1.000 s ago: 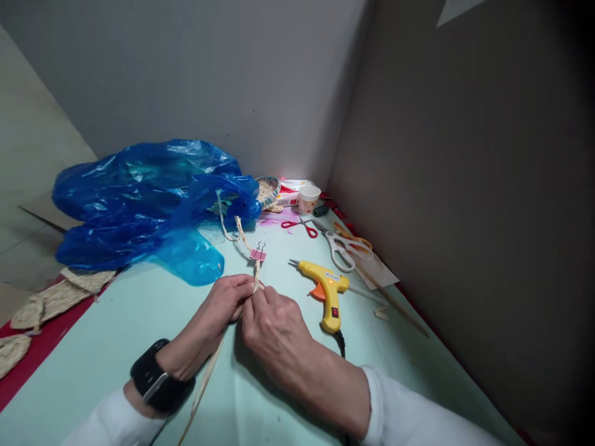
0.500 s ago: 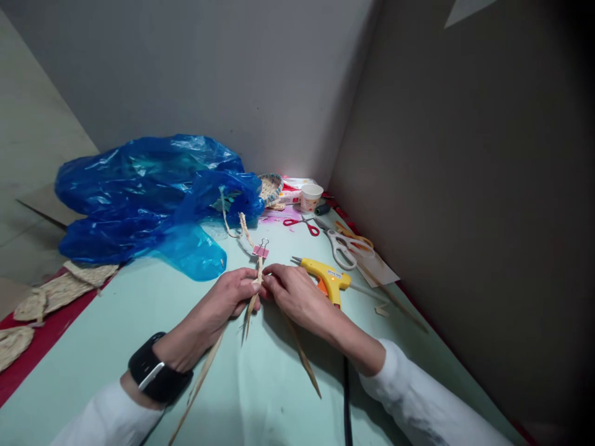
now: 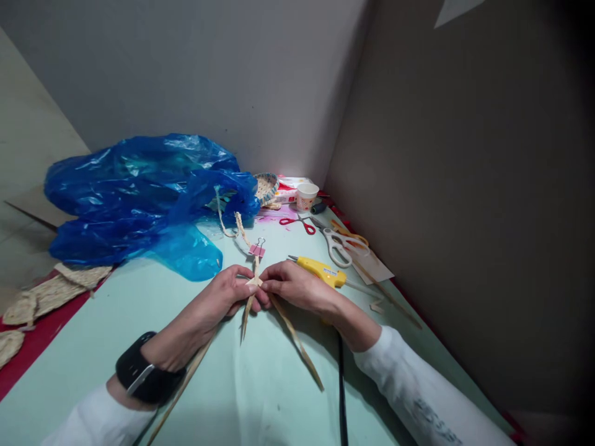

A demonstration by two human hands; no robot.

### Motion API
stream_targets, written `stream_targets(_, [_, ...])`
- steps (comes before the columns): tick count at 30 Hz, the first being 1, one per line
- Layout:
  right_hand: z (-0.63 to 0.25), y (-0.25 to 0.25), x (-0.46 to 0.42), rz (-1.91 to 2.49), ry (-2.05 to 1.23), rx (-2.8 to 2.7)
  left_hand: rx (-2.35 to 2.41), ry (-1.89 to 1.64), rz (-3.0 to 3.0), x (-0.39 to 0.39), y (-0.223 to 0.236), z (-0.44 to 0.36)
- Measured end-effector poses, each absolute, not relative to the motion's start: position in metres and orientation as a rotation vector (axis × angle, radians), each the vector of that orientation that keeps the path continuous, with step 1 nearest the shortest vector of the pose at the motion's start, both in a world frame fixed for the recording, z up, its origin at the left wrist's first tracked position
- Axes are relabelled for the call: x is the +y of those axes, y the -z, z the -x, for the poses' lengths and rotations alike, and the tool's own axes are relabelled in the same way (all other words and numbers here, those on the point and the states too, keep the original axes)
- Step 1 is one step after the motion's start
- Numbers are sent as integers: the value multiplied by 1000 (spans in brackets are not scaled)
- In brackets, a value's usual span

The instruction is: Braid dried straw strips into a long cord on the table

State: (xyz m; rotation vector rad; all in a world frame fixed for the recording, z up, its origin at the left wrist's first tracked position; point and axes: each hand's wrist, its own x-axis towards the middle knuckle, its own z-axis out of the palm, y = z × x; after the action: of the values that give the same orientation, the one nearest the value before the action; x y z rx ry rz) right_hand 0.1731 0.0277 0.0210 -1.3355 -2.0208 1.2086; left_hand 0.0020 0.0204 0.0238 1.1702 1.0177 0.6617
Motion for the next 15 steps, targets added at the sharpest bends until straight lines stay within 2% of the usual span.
stream_targets(7, [-161,-22,24,1420,-1052,-1930,1137,-651,-1350,24,-17,-1])
stream_targets(15, [-160,-18,24,1411,-1134,-1763,1325,-599,-1931,16,-24,-3])
